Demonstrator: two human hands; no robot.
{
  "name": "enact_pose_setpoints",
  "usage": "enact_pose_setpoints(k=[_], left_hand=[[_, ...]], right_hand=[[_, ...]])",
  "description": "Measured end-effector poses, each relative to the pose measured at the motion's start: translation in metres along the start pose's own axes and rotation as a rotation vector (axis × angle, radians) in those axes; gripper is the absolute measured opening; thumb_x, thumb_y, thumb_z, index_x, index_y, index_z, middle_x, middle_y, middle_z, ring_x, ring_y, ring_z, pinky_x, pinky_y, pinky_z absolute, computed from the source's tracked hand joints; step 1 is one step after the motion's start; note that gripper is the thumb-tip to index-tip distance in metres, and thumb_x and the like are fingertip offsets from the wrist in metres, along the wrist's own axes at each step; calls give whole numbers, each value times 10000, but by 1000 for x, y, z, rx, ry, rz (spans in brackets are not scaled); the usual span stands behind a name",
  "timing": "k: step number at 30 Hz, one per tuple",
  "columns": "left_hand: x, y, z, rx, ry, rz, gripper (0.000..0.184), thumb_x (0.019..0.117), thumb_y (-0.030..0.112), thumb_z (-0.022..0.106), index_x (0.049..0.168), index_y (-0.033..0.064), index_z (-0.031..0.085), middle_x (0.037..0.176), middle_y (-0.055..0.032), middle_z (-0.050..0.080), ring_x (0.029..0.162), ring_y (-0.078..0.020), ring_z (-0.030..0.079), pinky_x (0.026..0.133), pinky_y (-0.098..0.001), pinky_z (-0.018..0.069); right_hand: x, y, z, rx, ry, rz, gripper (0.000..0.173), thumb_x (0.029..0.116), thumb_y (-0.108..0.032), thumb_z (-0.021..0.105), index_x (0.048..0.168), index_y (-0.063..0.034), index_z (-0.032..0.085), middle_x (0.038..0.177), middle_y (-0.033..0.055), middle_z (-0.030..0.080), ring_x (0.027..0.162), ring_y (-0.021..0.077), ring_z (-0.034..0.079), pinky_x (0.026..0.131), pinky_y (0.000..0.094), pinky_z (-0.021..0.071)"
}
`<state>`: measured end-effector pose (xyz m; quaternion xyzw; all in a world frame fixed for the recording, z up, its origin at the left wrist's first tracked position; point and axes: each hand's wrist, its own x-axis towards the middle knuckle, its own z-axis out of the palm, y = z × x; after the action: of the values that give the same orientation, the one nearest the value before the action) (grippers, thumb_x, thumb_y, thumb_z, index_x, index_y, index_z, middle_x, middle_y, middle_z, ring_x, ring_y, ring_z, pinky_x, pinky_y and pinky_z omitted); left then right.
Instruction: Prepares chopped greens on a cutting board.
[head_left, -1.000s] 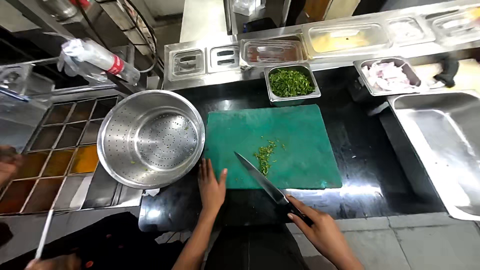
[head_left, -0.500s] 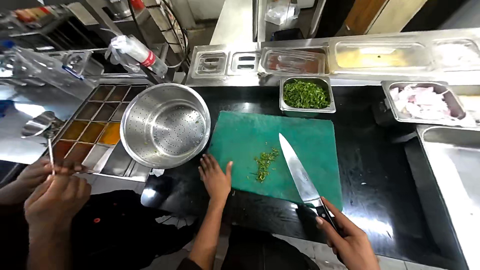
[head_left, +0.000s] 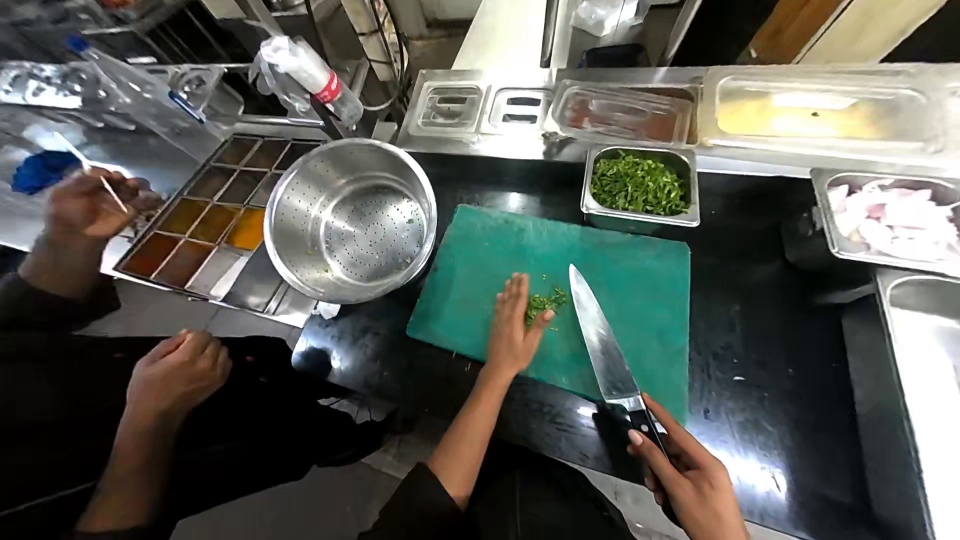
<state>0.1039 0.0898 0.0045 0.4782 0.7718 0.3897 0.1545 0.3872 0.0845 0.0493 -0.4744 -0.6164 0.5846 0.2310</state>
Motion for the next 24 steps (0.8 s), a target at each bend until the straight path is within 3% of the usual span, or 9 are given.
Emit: enact_pose_setpoints(k=[2, 4, 5, 7, 9, 12, 18, 22, 24], left_hand=[[-10, 20, 4, -235, 31, 66, 814, 1039, 645, 317, 1619, 76, 279, 1691, -98, 243, 1570, -261, 192, 1276, -492, 174], [-31, 21, -7, -226, 131, 63, 796, 1039, 639, 343, 1606, 82, 316, 1675, -103, 283, 1560, -255, 226, 1271, -497, 202], [-46, 15, -17, -180, 185, 24, 746, 1050, 585, 387, 1590, 73, 346, 1655, -121, 321, 1541, -263, 280, 1253, -496, 255], [-81, -5, -43, -71, 272, -134, 630, 1048, 423, 507, 1535, 34, 416, 1572, -175, 432, 1448, -301, 430, 1175, -497, 389], [-106, -28, -64, 23, 342, -349, 563, 983, 295, 646, 1430, -21, 515, 1404, -249, 547, 1266, -386, 553, 1035, -533, 482], [-111, -45, -73, 119, 317, -487, 468, 942, 281, 734, 1291, -19, 646, 1210, -226, 643, 1070, -362, 627, 910, -514, 522], [-98, -37, -73, 169, 329, -462, 154, 966, 164, 712, 1035, 46, 783, 1012, -139, 732, 930, -281, 700, 856, -473, 564], [-114, -38, -76, 150, 295, -403, 102, 937, 122, 728, 984, 54, 787, 953, -106, 731, 852, -219, 703, 791, -402, 587], [-114, -36, -76, 142, 281, -420, 149, 933, 153, 742, 1031, 50, 782, 978, -113, 729, 862, -212, 703, 796, -394, 589]], right_hand=[[1, -2, -2, -12, 8, -14, 535, 969, -127, 654, 1469, 1, 510, 813, 28, 723, 481, 53, 567, 404, 216, 475], [2, -2, -8, -15, 20, -42, 537, 965, -121, 658, 1467, 3, 511, 805, 16, 721, 477, 41, 562, 399, 206, 472], [1, -2, -10, -8, 24, -48, 541, 963, -110, 657, 1468, 11, 506, 807, 19, 724, 478, 40, 563, 401, 204, 473], [-2, -2, -16, 0, 19, -48, 549, 962, -84, 654, 1474, 26, 490, 815, 25, 725, 496, 42, 579, 420, 204, 490], [-7, 0, -22, -6, -7, -43, 552, 966, -75, 654, 1478, 35, 480, 828, 32, 721, 514, 45, 583, 440, 212, 500], [-15, 9, -25, -23, -58, -26, 562, 966, -92, 663, 1482, 28, 476, 836, 30, 718, 519, 39, 579, 443, 211, 497], [-15, 11, -22, -66, -139, -53, 560, 945, -99, 691, 1466, 6, 513, 819, 15, 728, 519, 30, 576, 452, 215, 495], [-15, 9, -23, -62, -147, -56, 553, 945, -108, 685, 1465, -10, 523, 827, 4, 729, 519, 26, 572, 448, 205, 488], [-13, 10, -24, -51, -138, -50, 554, 945, -103, 684, 1465, -2, 520, 825, 8, 727, 519, 34, 576, 445, 210, 493]])
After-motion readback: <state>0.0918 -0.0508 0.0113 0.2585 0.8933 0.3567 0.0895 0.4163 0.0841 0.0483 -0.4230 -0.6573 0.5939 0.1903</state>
